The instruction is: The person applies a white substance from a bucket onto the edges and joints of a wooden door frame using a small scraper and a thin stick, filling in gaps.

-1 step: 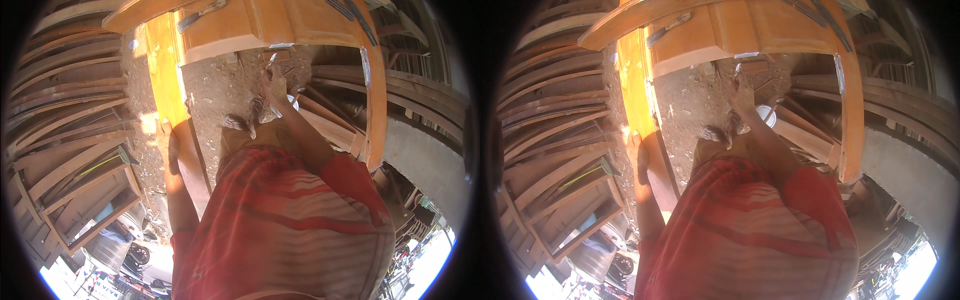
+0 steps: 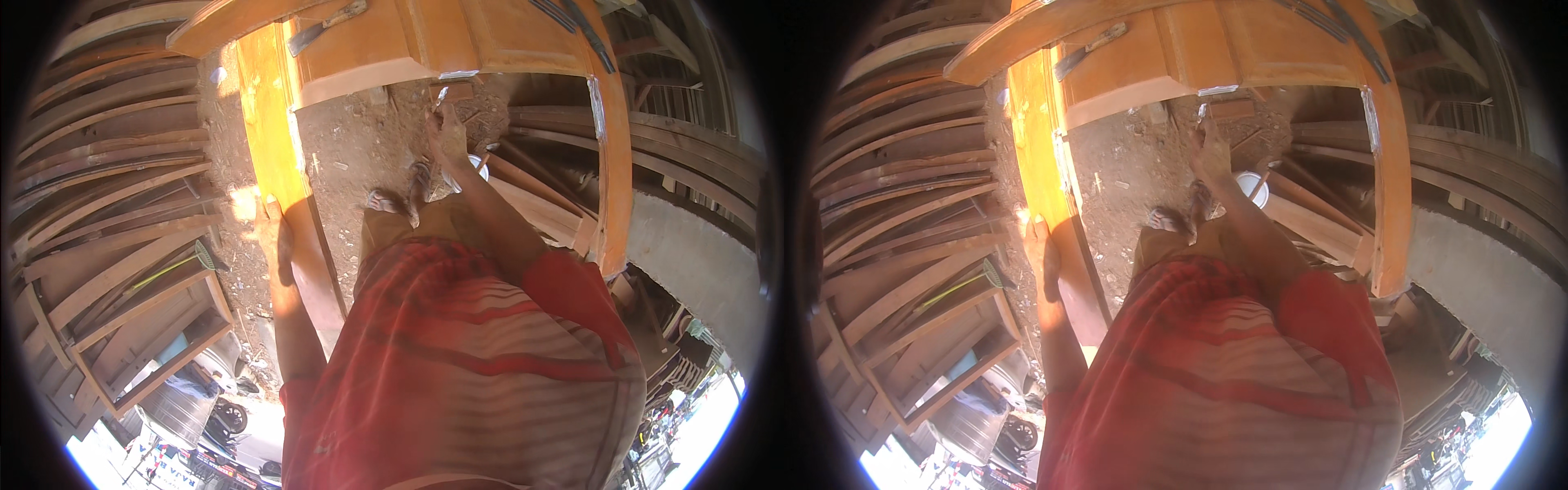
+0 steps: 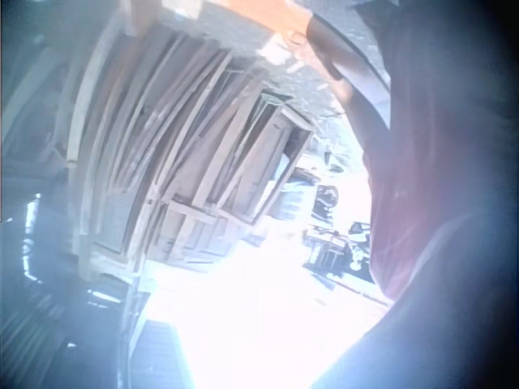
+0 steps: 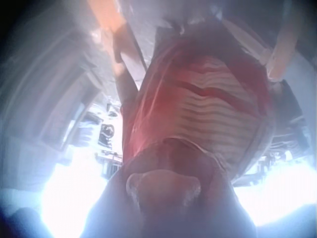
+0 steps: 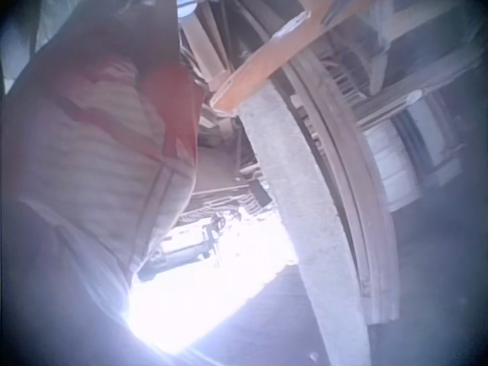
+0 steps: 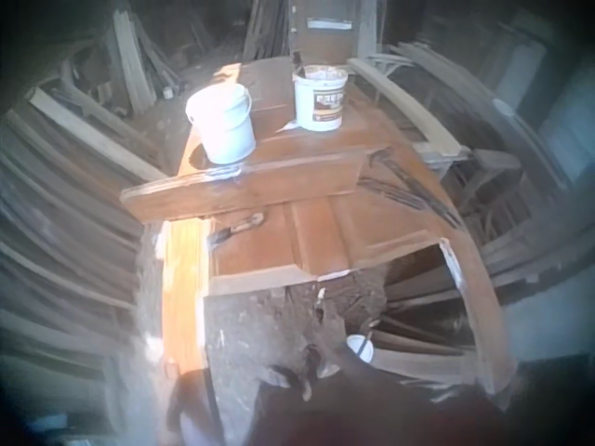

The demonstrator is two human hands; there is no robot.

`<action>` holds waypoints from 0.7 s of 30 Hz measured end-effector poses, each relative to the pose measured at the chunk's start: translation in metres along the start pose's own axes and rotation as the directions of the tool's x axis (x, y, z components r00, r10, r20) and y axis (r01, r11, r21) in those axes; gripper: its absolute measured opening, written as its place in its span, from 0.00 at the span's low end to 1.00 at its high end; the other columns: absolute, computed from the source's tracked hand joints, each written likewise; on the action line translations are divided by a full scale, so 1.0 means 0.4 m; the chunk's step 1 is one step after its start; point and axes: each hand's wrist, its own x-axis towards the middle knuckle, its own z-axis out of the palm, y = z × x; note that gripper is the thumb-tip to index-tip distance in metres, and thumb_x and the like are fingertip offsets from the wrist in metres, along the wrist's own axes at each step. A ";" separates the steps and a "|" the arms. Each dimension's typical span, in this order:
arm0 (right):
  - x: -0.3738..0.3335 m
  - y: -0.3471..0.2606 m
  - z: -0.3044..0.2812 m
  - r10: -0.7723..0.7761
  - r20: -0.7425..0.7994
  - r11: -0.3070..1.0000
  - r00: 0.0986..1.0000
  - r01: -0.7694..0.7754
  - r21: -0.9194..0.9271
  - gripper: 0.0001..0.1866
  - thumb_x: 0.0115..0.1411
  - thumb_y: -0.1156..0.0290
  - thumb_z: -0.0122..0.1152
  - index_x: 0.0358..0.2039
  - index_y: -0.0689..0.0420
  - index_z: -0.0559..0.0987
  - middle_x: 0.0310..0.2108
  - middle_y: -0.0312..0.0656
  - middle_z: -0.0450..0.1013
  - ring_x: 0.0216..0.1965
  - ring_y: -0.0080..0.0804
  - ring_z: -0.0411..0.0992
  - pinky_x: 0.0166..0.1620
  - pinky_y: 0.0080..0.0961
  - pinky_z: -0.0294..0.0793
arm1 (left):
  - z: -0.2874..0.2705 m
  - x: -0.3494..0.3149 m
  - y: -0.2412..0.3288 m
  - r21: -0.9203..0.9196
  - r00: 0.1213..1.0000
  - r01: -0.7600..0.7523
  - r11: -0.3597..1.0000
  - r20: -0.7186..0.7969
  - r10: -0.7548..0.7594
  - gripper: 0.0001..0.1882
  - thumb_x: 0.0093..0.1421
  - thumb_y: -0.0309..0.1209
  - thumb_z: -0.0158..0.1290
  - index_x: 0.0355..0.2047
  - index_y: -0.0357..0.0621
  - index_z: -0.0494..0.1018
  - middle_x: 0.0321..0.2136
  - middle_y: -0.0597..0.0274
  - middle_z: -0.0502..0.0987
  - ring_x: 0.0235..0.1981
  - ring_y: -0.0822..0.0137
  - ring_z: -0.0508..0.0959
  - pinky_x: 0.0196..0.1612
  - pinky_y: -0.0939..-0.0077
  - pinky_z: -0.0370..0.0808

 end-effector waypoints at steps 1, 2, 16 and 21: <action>0.010 -0.003 0.001 -0.008 -0.010 1.000 1.000 0.008 -0.002 0.14 0.67 0.68 0.60 0.49 0.59 0.71 0.33 0.57 0.78 0.36 0.61 0.78 0.39 0.50 0.76 | 0.005 -0.001 0.014 0.067 0.999 -0.038 0.997 -0.014 0.039 0.27 0.76 0.47 0.41 0.55 0.32 0.73 0.46 0.44 0.80 0.45 0.53 0.78 0.52 0.61 0.73; 0.020 -0.006 0.001 -0.017 -0.018 1.000 1.000 0.017 -0.003 0.13 0.67 0.68 0.60 0.46 0.60 0.70 0.33 0.58 0.78 0.36 0.62 0.78 0.40 0.50 0.76 | 0.010 -0.003 0.027 0.134 0.997 -0.074 0.988 -0.027 0.079 0.28 0.76 0.46 0.41 0.56 0.31 0.73 0.46 0.41 0.80 0.46 0.50 0.78 0.53 0.59 0.72; 0.108 0.014 -0.017 -0.013 -0.240 0.997 0.971 -0.007 -0.083 0.12 0.67 0.69 0.55 0.49 0.60 0.71 0.36 0.62 0.78 0.39 0.69 0.76 0.42 0.58 0.73 | 0.006 -0.004 0.013 0.203 0.997 -0.062 0.977 -0.036 0.070 0.26 0.75 0.43 0.41 0.56 0.31 0.74 0.46 0.40 0.80 0.46 0.49 0.78 0.52 0.59 0.73; 0.105 0.002 0.007 0.055 -0.306 0.998 0.951 -0.051 0.022 0.11 0.67 0.69 0.55 0.45 0.63 0.70 0.34 0.63 0.77 0.38 0.69 0.76 0.41 0.58 0.73 | 0.011 -0.012 0.027 0.172 0.998 -0.019 0.985 -0.051 0.028 0.27 0.75 0.45 0.41 0.57 0.32 0.73 0.47 0.39 0.80 0.49 0.48 0.79 0.55 0.58 0.72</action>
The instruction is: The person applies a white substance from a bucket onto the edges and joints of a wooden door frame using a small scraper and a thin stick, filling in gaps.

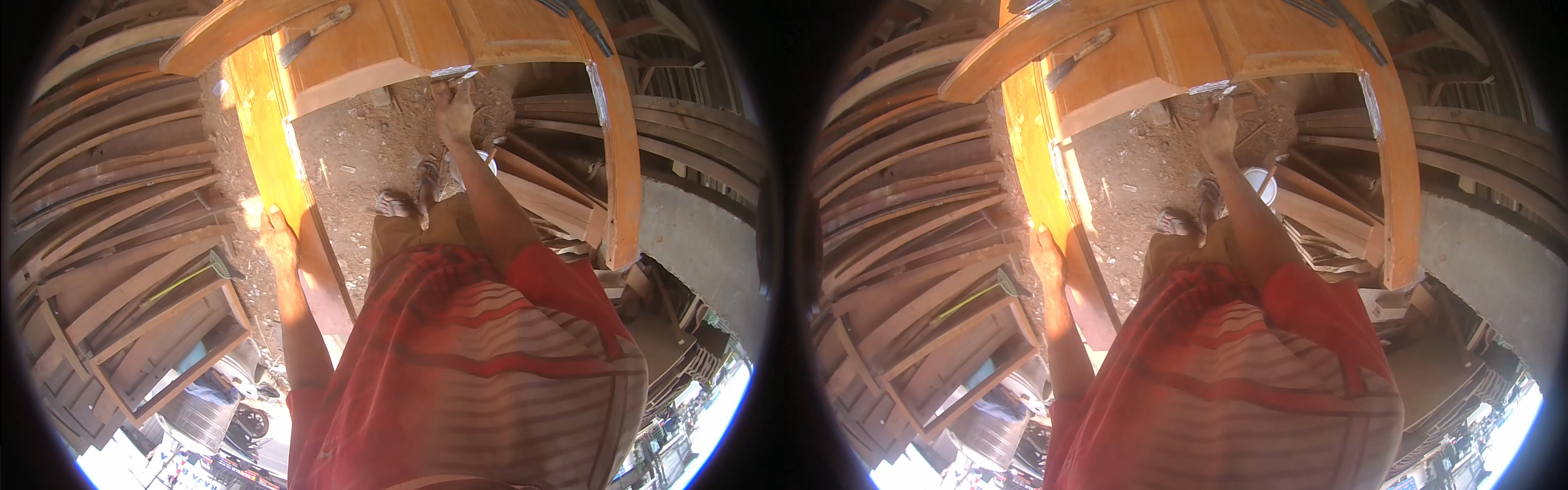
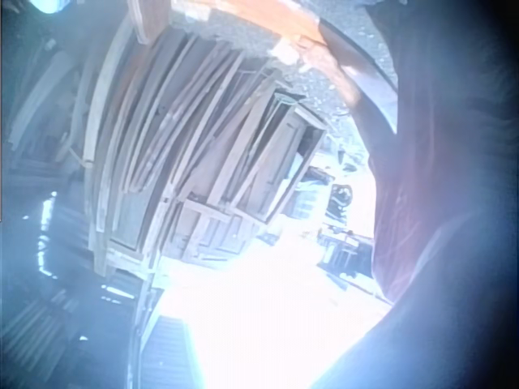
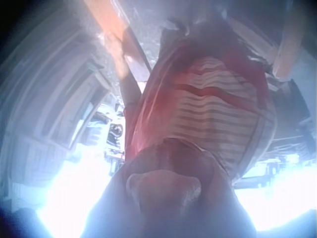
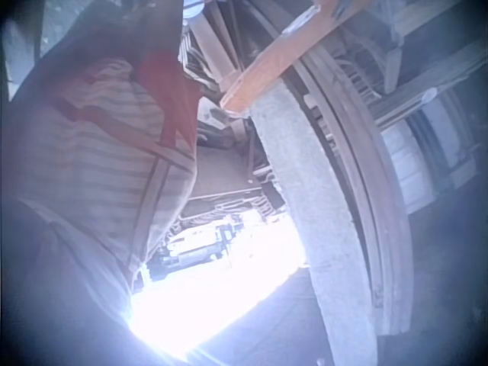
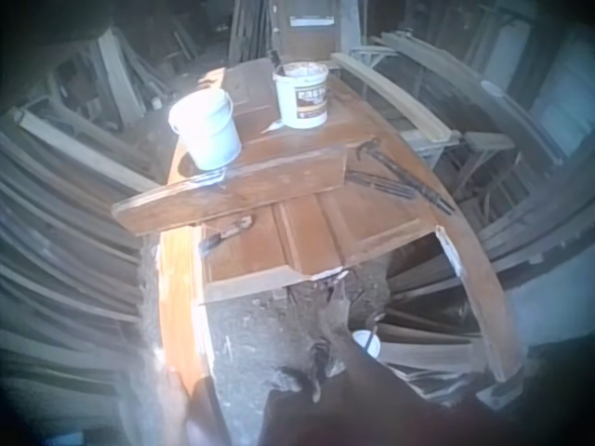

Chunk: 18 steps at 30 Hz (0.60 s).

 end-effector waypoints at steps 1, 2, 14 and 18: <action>-0.003 0.005 0.007 -0.027 0.065 0.999 0.998 0.029 -0.023 0.13 0.68 0.68 0.56 0.46 0.64 0.70 0.33 0.64 0.77 0.37 0.69 0.76 0.40 0.59 0.73 | 0.001 0.003 0.000 -0.002 1.000 -0.009 1.000 0.003 0.009 0.27 0.75 0.45 0.41 0.57 0.32 0.73 0.47 0.39 0.80 0.49 0.48 0.79 0.55 0.58 0.72; 0.004 0.007 0.016 -0.060 0.125 0.997 0.990 0.066 -0.044 0.14 0.68 0.68 0.56 0.48 0.64 0.70 0.32 0.65 0.77 0.36 0.69 0.77 0.39 0.59 0.73 | 0.003 0.009 -0.005 0.005 1.000 -0.019 1.000 0.011 0.019 0.27 0.75 0.45 0.42 0.57 0.32 0.73 0.48 0.39 0.79 0.49 0.48 0.78 0.55 0.58 0.72; -0.274 -0.024 -0.279 -0.127 0.772 0.956 0.623 0.285 -0.072 0.14 0.67 0.67 0.59 0.51 0.57 0.74 0.38 0.53 0.78 0.42 0.56 0.78 0.45 0.49 0.77 | 0.003 0.014 -0.122 0.048 0.997 -0.027 0.998 -0.071 0.030 0.26 0.74 0.46 0.44 0.55 0.34 0.75 0.45 0.44 0.82 0.47 0.51 0.81 0.52 0.60 0.74; -0.167 -0.060 -0.359 -0.008 0.687 0.982 0.727 0.134 -0.131 0.18 0.65 0.64 0.64 0.52 0.55 0.73 0.37 0.54 0.79 0.44 0.56 0.79 0.45 0.51 0.76 | 0.000 0.029 -0.137 -0.055 0.999 0.030 0.998 0.021 -0.029 0.24 0.74 0.43 0.46 0.61 0.38 0.73 0.52 0.44 0.80 0.53 0.51 0.79 0.58 0.61 0.72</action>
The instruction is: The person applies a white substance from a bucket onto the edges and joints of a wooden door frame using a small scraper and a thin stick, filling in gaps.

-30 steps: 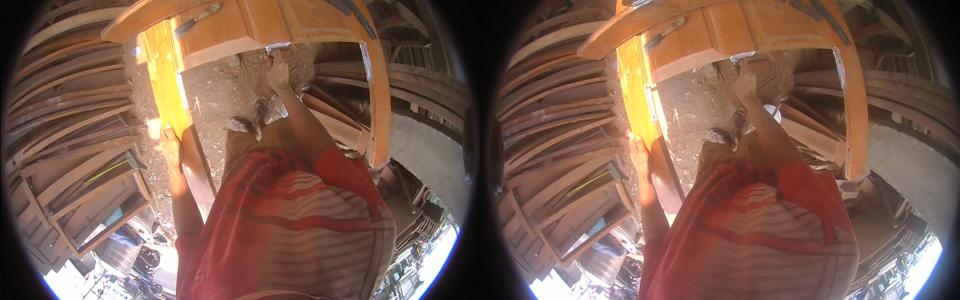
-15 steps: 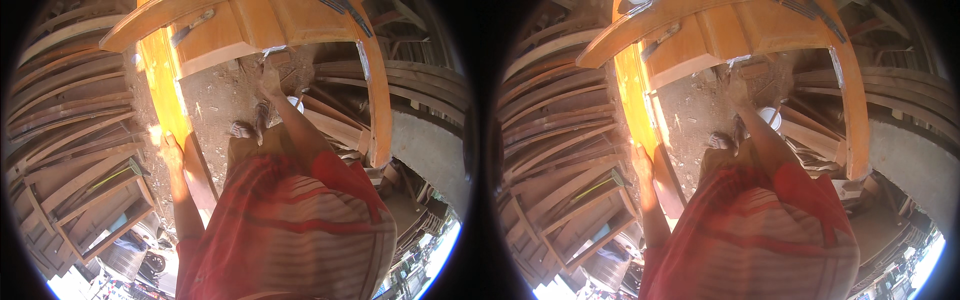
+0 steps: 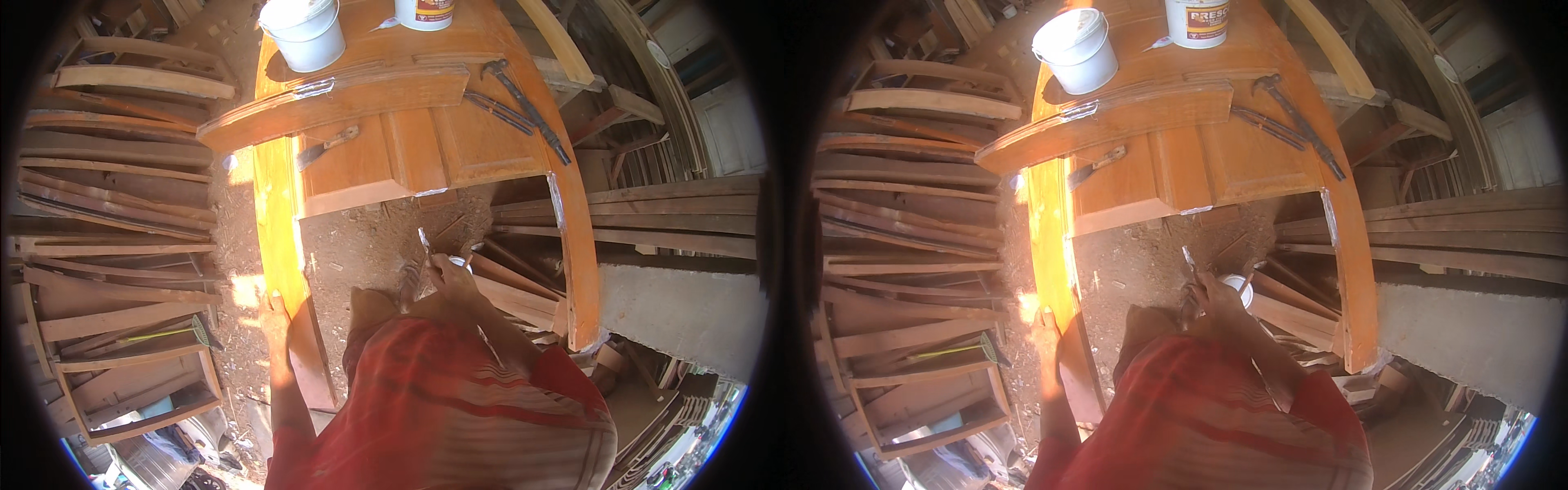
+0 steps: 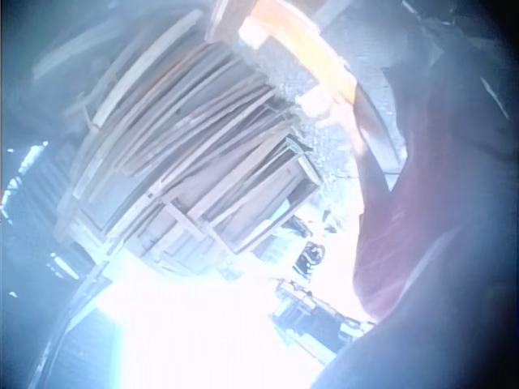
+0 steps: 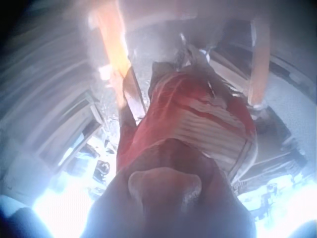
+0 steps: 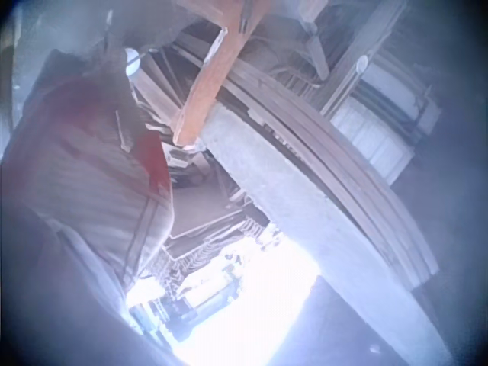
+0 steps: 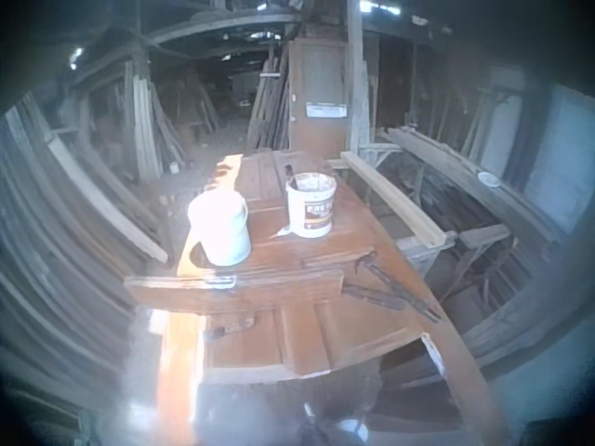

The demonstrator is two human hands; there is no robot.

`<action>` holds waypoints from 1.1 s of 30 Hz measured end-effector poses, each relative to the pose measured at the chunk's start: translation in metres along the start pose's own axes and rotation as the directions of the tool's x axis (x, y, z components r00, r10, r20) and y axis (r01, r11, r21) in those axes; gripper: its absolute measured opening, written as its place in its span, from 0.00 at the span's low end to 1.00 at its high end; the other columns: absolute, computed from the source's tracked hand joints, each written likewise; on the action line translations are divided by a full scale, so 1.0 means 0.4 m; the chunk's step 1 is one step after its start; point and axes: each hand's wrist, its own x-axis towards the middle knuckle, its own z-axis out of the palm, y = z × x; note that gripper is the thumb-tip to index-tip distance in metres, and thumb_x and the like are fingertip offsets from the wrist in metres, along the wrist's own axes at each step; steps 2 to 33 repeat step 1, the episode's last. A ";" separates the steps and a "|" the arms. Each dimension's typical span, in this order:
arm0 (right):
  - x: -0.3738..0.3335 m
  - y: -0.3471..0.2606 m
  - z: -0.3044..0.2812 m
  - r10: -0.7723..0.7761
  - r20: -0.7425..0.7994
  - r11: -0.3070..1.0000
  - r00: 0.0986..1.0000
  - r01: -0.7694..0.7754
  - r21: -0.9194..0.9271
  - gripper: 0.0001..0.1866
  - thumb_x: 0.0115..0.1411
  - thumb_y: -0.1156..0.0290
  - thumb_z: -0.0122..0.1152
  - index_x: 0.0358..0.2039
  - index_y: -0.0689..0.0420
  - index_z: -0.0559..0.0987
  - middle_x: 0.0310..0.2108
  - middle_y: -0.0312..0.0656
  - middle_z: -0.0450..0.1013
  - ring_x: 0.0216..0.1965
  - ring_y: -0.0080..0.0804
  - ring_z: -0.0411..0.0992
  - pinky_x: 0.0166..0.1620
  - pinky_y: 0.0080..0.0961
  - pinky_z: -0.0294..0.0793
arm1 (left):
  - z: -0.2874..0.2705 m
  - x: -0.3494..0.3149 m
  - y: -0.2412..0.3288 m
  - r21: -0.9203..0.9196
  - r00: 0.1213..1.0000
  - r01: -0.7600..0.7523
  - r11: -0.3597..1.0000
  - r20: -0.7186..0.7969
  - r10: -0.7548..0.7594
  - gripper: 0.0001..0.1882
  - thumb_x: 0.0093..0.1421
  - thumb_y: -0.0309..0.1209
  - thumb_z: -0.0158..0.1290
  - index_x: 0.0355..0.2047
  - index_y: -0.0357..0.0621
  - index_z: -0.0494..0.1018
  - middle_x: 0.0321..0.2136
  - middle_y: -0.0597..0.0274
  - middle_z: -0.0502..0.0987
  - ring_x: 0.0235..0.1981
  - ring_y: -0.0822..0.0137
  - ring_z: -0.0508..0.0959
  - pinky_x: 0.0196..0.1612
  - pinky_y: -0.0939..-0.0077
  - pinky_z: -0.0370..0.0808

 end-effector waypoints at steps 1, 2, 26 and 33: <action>0.011 0.003 -0.021 -0.010 0.002 1.000 1.000 0.010 -0.016 0.18 0.65 0.64 0.64 0.52 0.55 0.73 0.37 0.54 0.79 0.44 0.56 0.79 0.45 0.51 0.76 | -0.004 0.007 -0.010 -0.023 0.996 0.052 0.998 0.075 -0.050 0.25 0.75 0.42 0.47 0.65 0.40 0.70 0.57 0.43 0.77 0.58 0.52 0.77 0.63 0.62 0.70; 0.011 0.003 -0.021 -0.010 0.002 1.000 1.000 0.010 -0.016 0.18 0.65 0.64 0.64 0.52 0.55 0.73 0.37 0.54 0.79 0.44 0.56 0.79 0.45 0.51 0.76 | -0.004 0.007 -0.010 -0.023 0.996 0.052 0.998 0.075 -0.050 0.25 0.75 0.42 0.47 0.65 0.40 0.70 0.57 0.43 0.77 0.58 0.52 0.77 0.63 0.62 0.70; 0.011 0.003 -0.021 -0.010 0.002 1.000 1.000 0.010 -0.016 0.18 0.65 0.64 0.64 0.52 0.55 0.73 0.37 0.54 0.79 0.44 0.56 0.79 0.45 0.51 0.76 | -0.004 0.007 -0.010 -0.023 0.996 0.052 0.998 0.075 -0.050 0.25 0.75 0.42 0.47 0.65 0.40 0.70 0.57 0.43 0.77 0.58 0.52 0.77 0.63 0.62 0.70; 0.011 0.003 -0.021 -0.010 0.002 1.000 1.000 0.010 -0.016 0.18 0.65 0.64 0.64 0.52 0.55 0.73 0.37 0.54 0.79 0.44 0.56 0.79 0.45 0.51 0.76 | -0.004 0.007 -0.010 -0.023 0.996 0.052 0.998 0.075 -0.050 0.25 0.75 0.42 0.47 0.65 0.40 0.70 0.57 0.43 0.77 0.58 0.52 0.77 0.63 0.62 0.70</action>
